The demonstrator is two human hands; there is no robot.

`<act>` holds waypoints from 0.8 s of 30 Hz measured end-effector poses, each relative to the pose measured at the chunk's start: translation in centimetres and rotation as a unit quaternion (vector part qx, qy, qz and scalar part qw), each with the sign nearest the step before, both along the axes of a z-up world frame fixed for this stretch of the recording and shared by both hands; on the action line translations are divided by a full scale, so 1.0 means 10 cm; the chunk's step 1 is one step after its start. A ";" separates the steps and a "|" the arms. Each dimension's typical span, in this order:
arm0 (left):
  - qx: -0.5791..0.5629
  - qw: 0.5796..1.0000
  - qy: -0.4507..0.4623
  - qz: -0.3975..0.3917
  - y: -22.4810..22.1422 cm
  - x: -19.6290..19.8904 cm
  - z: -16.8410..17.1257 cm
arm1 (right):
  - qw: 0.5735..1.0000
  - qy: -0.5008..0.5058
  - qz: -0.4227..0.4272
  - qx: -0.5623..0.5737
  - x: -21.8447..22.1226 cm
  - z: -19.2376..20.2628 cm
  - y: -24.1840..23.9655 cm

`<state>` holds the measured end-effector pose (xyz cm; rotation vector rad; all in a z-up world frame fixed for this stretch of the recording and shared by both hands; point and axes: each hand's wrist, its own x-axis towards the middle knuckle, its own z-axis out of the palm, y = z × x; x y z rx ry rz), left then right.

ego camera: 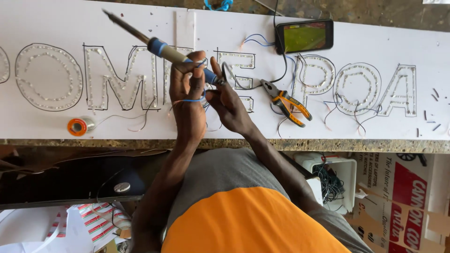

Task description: Soldering wires to LED strips on a sign template using a soldering iron and pliers

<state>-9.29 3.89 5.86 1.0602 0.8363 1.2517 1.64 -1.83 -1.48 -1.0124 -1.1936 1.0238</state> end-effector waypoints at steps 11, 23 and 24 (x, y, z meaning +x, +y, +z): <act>0.006 0.994 0.088 -0.059 0.08 -0.23 0.21 | 0.967 -0.128 -0.083 0.203 -0.02 -1.36 0.41; 0.073 0.996 0.013 -0.041 -0.08 -0.99 0.12 | 0.948 0.242 -0.141 0.152 -0.01 0.05 0.68; 0.087 0.995 0.047 -0.004 -0.10 -1.14 0.09 | 0.937 0.289 -0.139 0.141 0.10 0.05 0.69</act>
